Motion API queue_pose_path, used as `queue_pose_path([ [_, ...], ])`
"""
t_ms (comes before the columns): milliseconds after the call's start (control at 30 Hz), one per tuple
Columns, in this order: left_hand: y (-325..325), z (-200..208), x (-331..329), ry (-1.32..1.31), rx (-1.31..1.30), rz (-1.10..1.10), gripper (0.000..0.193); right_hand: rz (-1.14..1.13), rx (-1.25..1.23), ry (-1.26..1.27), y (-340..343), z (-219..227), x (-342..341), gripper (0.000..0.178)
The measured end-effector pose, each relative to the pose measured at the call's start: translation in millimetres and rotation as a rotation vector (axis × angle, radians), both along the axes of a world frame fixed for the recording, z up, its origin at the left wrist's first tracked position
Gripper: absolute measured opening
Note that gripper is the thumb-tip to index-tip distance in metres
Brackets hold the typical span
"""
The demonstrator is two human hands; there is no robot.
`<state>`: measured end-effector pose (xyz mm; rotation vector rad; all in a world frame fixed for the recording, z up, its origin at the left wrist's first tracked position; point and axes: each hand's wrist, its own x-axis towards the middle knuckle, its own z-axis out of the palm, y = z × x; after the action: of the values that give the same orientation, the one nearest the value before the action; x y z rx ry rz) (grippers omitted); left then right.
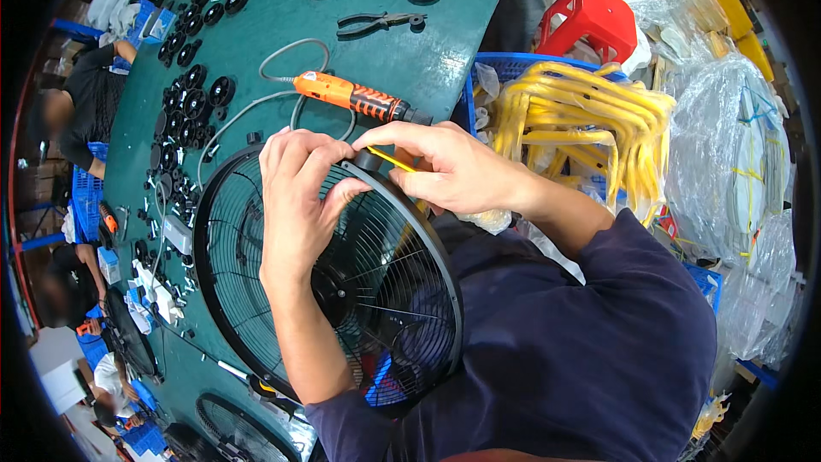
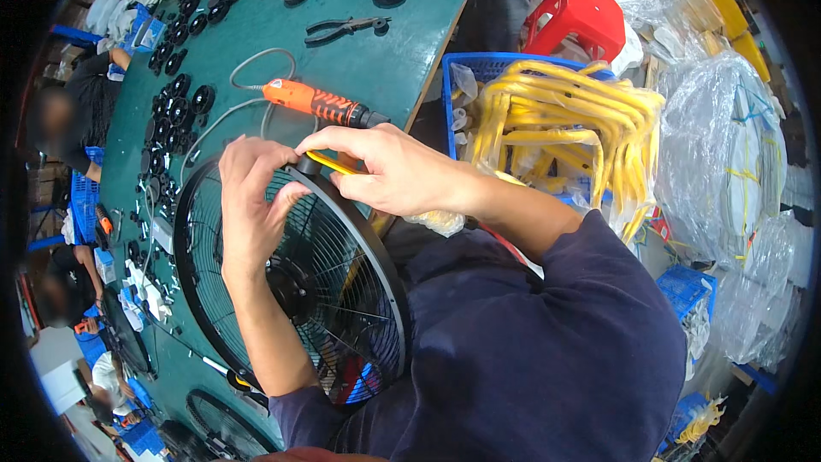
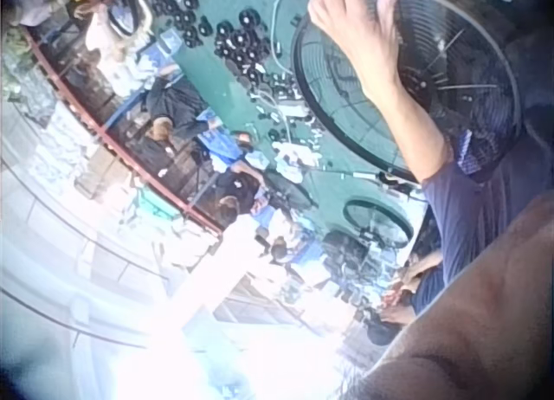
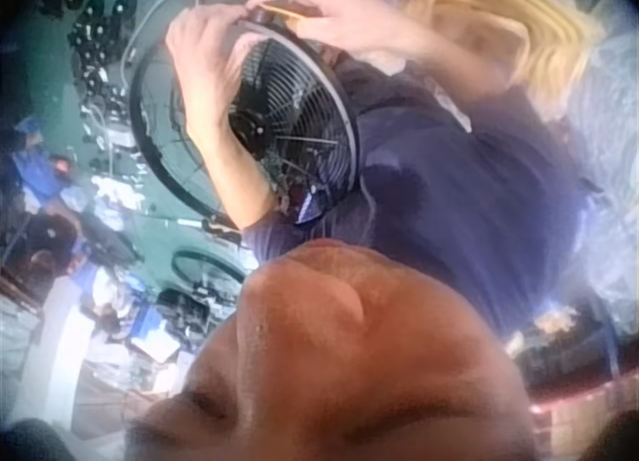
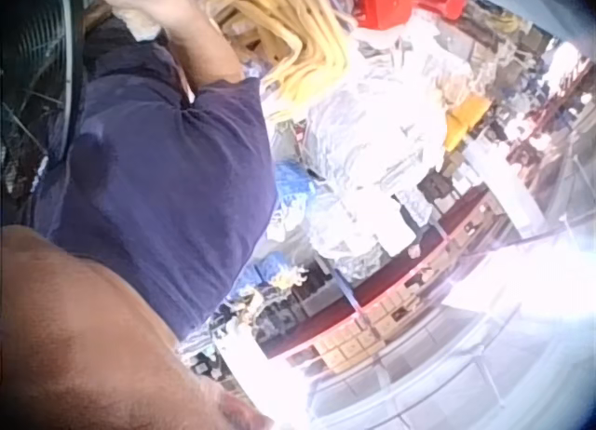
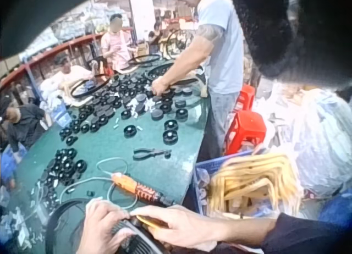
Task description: The person is assembling an industrial fan by attaching the guard and other components.
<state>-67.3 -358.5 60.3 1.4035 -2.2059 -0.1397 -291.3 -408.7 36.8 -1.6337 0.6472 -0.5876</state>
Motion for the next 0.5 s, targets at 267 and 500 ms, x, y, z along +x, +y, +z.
queue_pose_path([
  [267, 1, 2, -3, 0.012, -0.006, -0.004, 0.041, 0.091, -0.177, 0.161, -8, 16, -4, 0.029],
  [500, -1, 1, -2, 0.0, -0.043, -0.008, 0.042, 0.133, -0.161, 0.137, -10, 13, -3, 0.03],
])
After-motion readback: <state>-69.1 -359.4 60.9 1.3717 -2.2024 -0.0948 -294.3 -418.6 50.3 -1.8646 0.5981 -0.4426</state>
